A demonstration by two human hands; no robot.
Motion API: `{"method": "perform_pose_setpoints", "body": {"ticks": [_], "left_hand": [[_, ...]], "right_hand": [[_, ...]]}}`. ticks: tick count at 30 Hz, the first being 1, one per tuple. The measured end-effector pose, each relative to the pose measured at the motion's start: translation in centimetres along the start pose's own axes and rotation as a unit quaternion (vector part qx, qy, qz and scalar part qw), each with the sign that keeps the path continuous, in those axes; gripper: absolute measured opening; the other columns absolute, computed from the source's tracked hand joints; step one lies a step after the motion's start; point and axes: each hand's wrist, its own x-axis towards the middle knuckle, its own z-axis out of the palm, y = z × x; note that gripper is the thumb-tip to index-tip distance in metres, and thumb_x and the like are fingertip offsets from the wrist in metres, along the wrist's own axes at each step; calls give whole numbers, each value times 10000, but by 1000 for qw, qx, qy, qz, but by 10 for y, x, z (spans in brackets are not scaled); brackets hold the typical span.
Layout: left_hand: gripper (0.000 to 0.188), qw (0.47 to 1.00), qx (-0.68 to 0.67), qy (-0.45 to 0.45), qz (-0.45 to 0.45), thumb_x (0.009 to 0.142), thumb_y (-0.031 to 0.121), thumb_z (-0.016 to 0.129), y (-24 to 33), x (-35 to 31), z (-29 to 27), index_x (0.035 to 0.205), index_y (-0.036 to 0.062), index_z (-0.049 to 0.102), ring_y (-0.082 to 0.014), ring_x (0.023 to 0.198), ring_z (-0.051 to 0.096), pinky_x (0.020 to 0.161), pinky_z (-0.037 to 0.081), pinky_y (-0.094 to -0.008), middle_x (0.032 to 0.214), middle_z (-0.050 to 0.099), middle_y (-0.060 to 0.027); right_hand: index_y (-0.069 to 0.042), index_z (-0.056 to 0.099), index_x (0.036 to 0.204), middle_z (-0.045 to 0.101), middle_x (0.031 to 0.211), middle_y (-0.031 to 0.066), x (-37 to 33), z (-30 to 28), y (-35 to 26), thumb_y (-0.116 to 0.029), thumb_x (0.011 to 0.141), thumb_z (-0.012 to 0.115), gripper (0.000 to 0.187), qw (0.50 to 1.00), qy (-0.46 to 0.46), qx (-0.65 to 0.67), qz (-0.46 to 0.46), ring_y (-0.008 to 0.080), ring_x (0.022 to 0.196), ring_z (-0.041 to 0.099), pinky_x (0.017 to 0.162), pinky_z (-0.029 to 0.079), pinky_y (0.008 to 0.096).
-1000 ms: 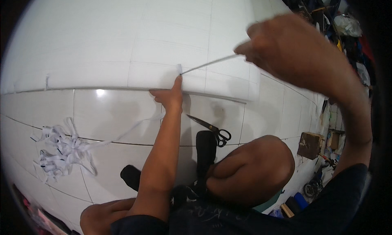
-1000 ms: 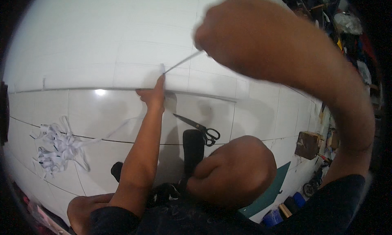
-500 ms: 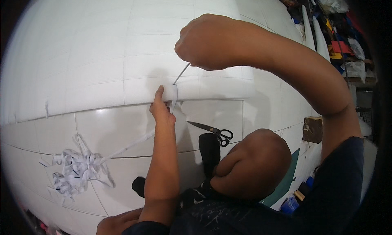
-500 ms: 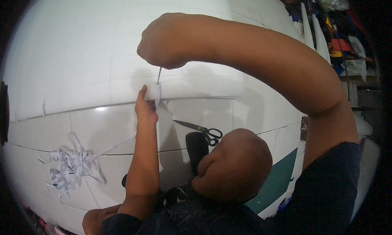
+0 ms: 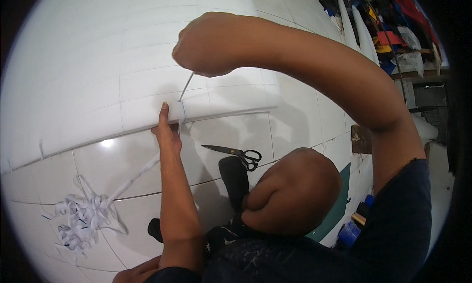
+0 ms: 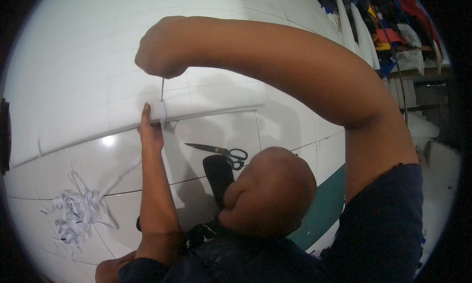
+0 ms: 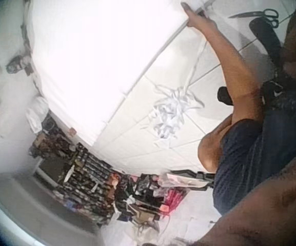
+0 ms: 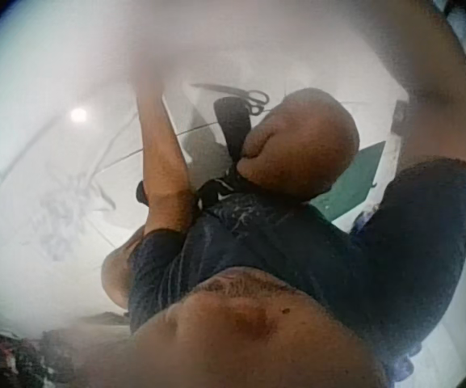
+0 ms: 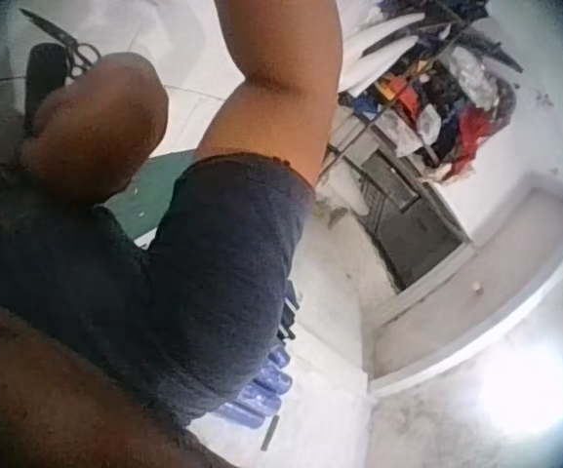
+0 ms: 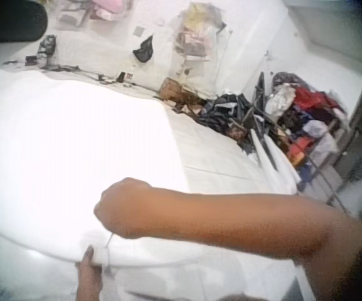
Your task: The person sits on the floor and assembles a long white foam structure by inserting metal rods into pre-cut slots. They use a red-handled tool to push the rods in and scissors to trim excess white fabric strips from the foam edges.
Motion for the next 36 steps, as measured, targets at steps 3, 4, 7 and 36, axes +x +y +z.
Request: {"method": "perform_pose_setpoints", "body": {"ticks": [3,4,7,36], "left_hand": [[844,998,28,-51,-3,791,321,822,1,4,-8,1437,-16,396,-304,1264,501,1091,389,-446,1395,494,-160],[846,998,25,-53,-2,791,324,819,1,3,-6,1442,-9,394,-309,1270,496,1093,386,-454,1399,490,-161],[846,998,33,-49,1,797,323,810,11,-5,-1,1454,4,382,-321,1291,476,1098,376,-481,1411,476,-164],[773,996,15,-41,81,866,643,608,25,-27,12,1424,137,433,-258,1210,513,920,417,-460,1364,525,-55]], "right_hand": [[21,681,861,695,892,158,-2,-4,0,-53,866,600,109,1000,-12,-2,-3,297,873,681,747,565,427],[21,681,864,694,895,158,-2,-3,1,-49,862,602,105,1000,-16,-2,-2,296,877,681,747,564,427],[17,682,871,691,906,157,0,-7,2,-41,853,607,97,999,-33,9,3,293,890,677,751,562,426],[-30,708,985,667,794,103,-233,-62,26,-104,867,714,140,962,260,43,64,167,688,642,596,484,293]]}}
